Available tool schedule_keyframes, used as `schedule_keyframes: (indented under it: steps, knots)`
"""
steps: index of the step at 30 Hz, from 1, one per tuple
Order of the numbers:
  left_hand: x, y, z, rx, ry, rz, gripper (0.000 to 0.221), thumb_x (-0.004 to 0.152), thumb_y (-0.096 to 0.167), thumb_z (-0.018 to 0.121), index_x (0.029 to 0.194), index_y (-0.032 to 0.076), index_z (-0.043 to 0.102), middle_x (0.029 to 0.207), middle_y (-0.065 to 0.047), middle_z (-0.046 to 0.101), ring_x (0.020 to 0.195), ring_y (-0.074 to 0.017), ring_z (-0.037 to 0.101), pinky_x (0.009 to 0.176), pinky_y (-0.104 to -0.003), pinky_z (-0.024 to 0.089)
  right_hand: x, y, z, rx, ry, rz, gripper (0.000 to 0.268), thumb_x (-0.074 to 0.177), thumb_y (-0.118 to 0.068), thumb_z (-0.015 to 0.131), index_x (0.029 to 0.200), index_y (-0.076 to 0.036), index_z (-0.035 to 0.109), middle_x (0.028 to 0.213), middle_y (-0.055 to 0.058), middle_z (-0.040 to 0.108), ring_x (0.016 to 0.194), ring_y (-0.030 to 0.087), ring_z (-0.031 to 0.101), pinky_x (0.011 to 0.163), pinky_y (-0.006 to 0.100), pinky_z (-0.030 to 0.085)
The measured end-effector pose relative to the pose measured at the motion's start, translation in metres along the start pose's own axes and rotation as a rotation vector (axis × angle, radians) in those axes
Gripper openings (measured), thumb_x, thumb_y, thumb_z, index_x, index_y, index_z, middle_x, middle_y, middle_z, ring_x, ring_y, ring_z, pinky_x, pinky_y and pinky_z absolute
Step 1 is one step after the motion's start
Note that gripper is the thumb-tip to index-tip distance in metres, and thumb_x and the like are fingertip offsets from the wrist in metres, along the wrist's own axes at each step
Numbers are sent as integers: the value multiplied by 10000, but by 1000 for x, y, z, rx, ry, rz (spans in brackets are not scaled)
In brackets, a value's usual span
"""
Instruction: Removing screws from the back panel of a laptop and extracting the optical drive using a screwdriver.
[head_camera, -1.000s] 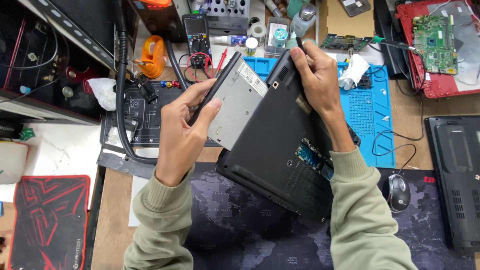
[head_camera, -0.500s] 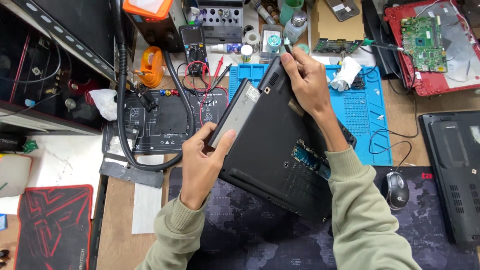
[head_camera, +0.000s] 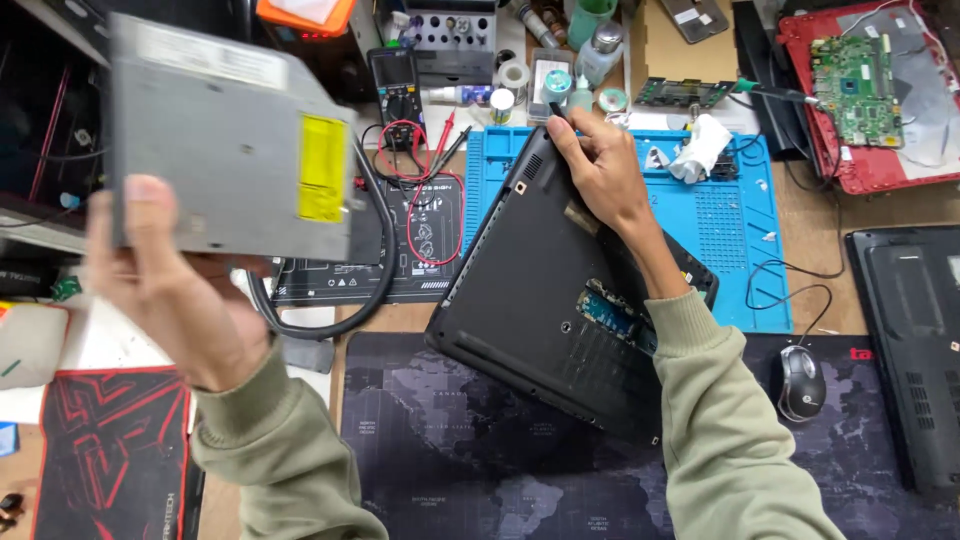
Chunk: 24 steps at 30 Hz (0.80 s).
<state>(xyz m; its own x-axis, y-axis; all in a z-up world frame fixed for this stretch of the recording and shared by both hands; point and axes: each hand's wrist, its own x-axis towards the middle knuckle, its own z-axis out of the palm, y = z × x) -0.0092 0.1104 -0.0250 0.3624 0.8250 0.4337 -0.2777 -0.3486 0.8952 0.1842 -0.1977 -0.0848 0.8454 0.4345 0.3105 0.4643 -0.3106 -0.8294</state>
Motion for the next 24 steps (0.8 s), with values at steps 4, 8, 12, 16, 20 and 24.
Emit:
schedule_keyframes:
  steps: [4,8,12,16,20,24]
  knots:
    - [-31,-10,17,-94,-87,-326,231,941,356,720,1054,166,653,1014,-7,717,814,-135,698,694,-303,653,2,26,17,-36,-38,36,463,1130,-396,480,767,-158,319,721,-38,279,612,60,284,568,265,202]
    - [-58,-24,27,-176,-165,-507,162,971,217,701,865,111,641,679,-76,580,422,-209,623,281,-302,493,9,74,37,-85,4,-39,337,1140,-319,605,898,-84,593,646,150,507,698,163,575,609,373,476]
    - [-74,-46,22,-244,-253,-551,200,996,173,648,823,72,652,658,-112,659,426,-185,634,271,-266,468,9,86,52,-148,-57,-4,405,1154,-320,571,844,-60,551,619,162,511,648,216,508,609,402,430]
    - [-83,-73,16,-291,-260,-611,214,985,181,659,805,66,654,649,-152,655,413,-238,639,254,-290,447,4,87,69,-181,-85,54,398,1150,-335,562,835,-93,571,706,134,584,686,266,581,660,408,466]
    - [-92,-104,14,-306,-262,-685,202,990,209,658,830,86,668,652,-130,663,415,-225,643,257,-278,446,-2,77,80,-283,-134,58,382,1133,-290,557,849,-38,605,830,199,597,770,403,634,682,482,490]
    - [-97,-126,16,-309,-306,-706,210,991,232,668,866,66,696,680,-147,695,432,-228,661,267,-280,468,-6,80,87,-359,-145,71,371,1140,-251,546,875,-11,646,895,142,523,794,393,621,703,489,511]
